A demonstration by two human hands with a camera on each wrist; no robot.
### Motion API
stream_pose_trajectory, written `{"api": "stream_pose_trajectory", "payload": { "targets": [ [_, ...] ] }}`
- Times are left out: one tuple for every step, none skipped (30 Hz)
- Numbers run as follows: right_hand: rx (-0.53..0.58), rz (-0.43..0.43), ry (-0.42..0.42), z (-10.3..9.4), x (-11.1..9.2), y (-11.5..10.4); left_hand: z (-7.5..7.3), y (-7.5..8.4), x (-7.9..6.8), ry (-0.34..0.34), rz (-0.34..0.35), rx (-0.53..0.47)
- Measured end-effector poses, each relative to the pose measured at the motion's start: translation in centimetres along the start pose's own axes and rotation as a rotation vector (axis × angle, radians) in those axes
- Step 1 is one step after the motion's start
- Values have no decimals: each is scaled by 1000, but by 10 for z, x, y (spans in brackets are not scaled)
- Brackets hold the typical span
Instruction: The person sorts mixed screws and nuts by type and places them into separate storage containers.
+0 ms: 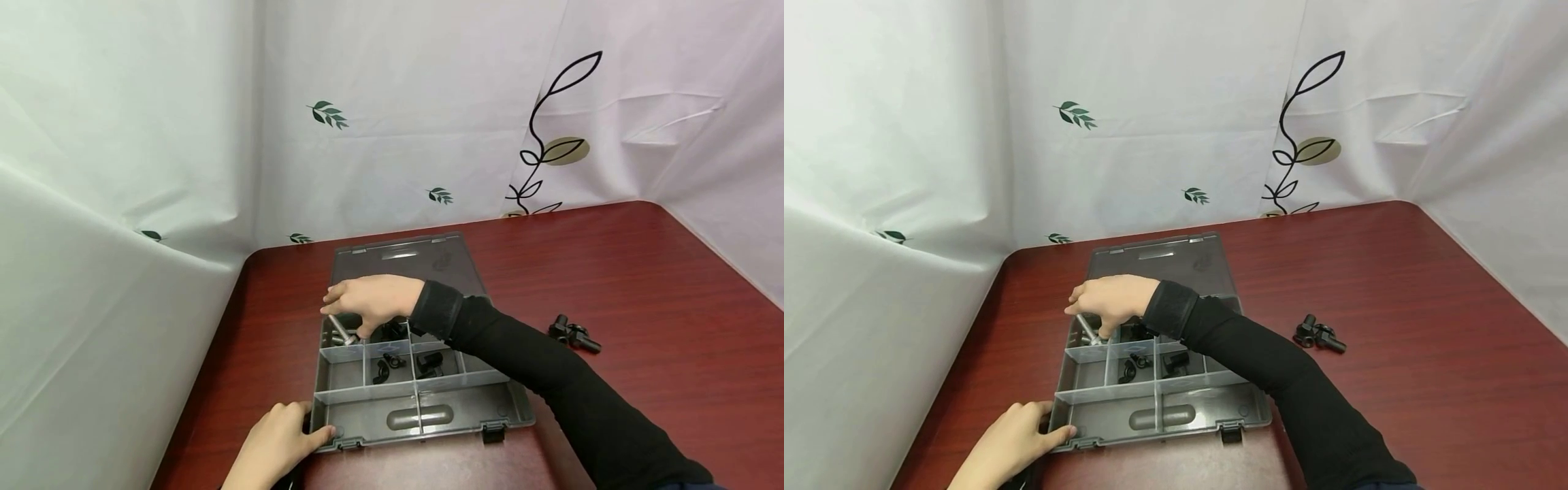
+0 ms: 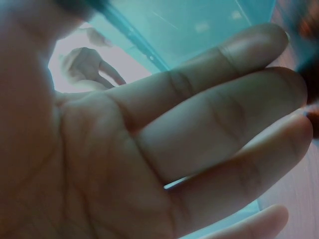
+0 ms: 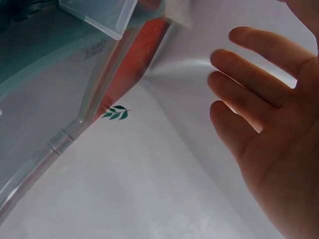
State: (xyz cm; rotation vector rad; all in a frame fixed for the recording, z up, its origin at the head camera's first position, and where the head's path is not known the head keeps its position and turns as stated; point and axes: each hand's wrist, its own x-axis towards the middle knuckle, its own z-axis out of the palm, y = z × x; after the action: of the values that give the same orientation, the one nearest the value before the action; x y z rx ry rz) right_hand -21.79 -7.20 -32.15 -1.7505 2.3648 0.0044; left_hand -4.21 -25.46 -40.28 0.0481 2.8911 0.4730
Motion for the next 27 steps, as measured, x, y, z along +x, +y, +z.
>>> {"api": "stream_pose_trajectory", "payload": {
  "targets": [
    [0, -3, 8, 0, -1, 0, 0, 0, 0, 9, 7, 0],
    [1, -4, 17, 0, -2, 1, 0, 0, 0, 17, 13, 1],
    [-2, -5, 26, 0, -3, 1, 0, 0, 0, 23, 17, 1],
    [-10, -4, 33, 0, -4, 1, 0, 0, 0, 28, 20, 1],
    [-13, -4, 40, -1, -4, 1, 1, 0, -1, 33, 23, 0],
    [-14, -6, 45, -1, -5, 2, 1, 0, -1, 35, 25, 0],
    [-14, -4, 46, -1, -5, 2, 1, 0, -1, 36, 26, 1],
    [-15, -5, 48, -1, -6, 2, 1, 0, -1, 37, 25, 1],
    [-15, -5, 47, -1, -7, 2, 1, 0, -1, 37, 25, 0],
    [-12, -6, 48, 0, -7, 2, 1, 0, -1, 35, 25, 0],
    [-7, -7, 49, 0, -8, 3, 1, 0, -1, 33, 24, 0],
    [-4, -5, 48, 1, -8, 3, 1, 0, -1, 31, 23, 0],
    [-3, -1, 47, 1, -9, 4, 1, 0, -1, 28, 21, 0],
    [-2, 2, 46, 2, -10, 4, 1, 1, -1, 26, 19, -1],
    [5, 10, 43, 2, -11, 5, 1, 1, -1, 23, 18, -2],
    [11, 20, 40, 3, -12, 5, 1, 1, -1, 21, 16, -2],
    [15, 32, 37, 3, -12, 6, 1, 1, -2, 20, 15, -2],
    [22, 43, 32, 3, -13, 7, 1, 2, -2, 19, 13, -3],
    [26, 53, 27, 4, -15, 8, 1, 2, -2, 16, 10, -3],
    [34, 61, 23, 4, -16, 9, 1, 2, -2, 14, 7, -4],
    [42, 69, 20, 5, -17, 10, 1, 3, -2, 13, 5, -3],
    [48, 75, 18, 6, -19, 11, 1, 3, -2, 13, 4, -2],
    [53, 81, 15, 6, -21, 12, 1, 3, -2, 15, 5, -1],
    [60, 84, 13, 6, -23, 13, 1, 2, -2, 16, 6, -1],
    [62, 92, 11, 7, -25, 15, 2, 2, -2, 19, 8, 0],
    [68, 98, 11, 7, -27, 16, 2, 2, -2, 23, 12, 1],
    [74, 105, 10, 7, -29, 17, 2, 2, -2, 29, 16, 2]
  ]
}}
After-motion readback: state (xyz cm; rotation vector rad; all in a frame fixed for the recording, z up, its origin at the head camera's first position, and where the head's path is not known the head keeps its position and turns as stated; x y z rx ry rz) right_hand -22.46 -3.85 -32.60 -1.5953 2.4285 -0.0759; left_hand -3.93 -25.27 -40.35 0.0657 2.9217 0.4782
